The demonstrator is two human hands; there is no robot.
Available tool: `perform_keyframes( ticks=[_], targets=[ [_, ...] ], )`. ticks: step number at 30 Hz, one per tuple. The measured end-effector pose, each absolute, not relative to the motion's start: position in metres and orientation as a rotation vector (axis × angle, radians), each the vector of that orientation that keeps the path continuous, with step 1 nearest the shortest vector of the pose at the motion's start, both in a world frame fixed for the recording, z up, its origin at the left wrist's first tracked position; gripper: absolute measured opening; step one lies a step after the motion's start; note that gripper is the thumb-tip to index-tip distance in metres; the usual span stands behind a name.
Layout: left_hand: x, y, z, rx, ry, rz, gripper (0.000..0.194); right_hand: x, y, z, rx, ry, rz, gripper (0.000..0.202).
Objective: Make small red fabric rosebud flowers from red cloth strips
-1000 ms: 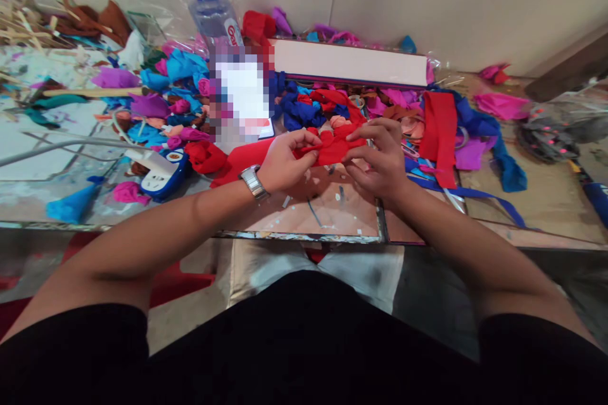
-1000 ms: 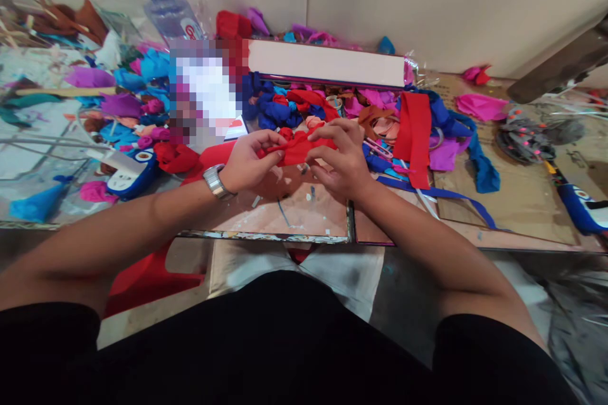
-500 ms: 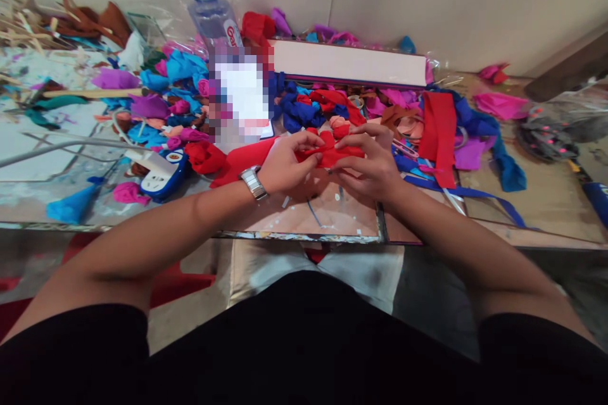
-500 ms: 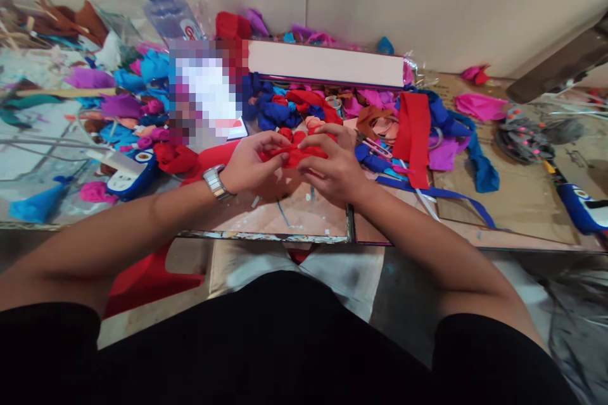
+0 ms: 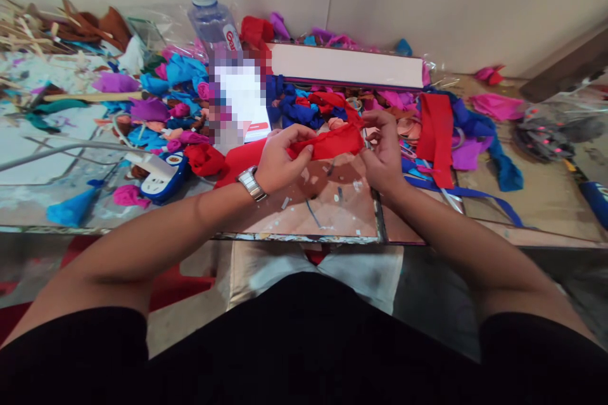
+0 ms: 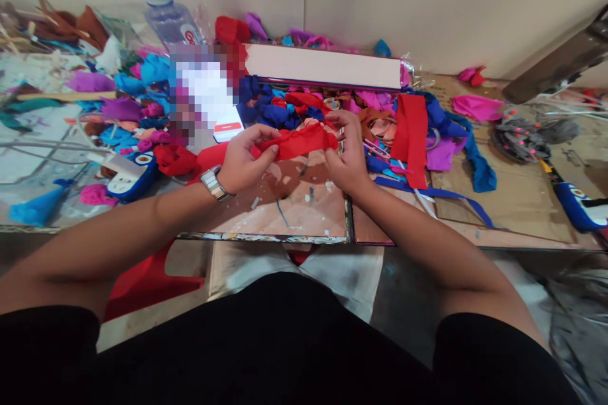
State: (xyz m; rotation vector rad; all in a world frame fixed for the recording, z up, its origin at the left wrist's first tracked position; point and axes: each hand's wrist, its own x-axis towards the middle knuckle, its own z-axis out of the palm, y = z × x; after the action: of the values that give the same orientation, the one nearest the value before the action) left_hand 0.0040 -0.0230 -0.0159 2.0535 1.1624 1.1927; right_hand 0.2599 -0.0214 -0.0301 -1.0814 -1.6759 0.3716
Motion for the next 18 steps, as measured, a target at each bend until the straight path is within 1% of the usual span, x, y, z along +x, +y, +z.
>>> perform_keyframes(
  ticks=[4, 6, 8, 13, 18],
  targets=[
    [0.003, -0.025, -0.018, 2.164, 1.203, 1.199, 0.024, 0.259, -0.011, -0.035, -1.064, -1.351, 0.932, 0.049],
    [0.004, -0.026, -0.018, 2.195, 1.208, 1.18, 0.024, 0.258, -0.011, -0.03, -1.018, -1.259, 1.253, 0.056],
    [0.005, -0.026, -0.018, 2.21, 1.215, 1.162, 0.024, 0.257, -0.014, -0.023, -0.988, -1.214, 1.436, 0.064],
    [0.003, -0.026, -0.016, 2.227, 1.179, 1.065, 0.028, 0.255, -0.023, -0.006, -0.908, -1.177, 1.483, 0.054],
    [0.001, -0.031, -0.013, 2.287, 0.999, 0.994, 0.033, 0.247, -0.029, -0.006, -0.906, -1.183, 1.484, 0.054]
  ],
)
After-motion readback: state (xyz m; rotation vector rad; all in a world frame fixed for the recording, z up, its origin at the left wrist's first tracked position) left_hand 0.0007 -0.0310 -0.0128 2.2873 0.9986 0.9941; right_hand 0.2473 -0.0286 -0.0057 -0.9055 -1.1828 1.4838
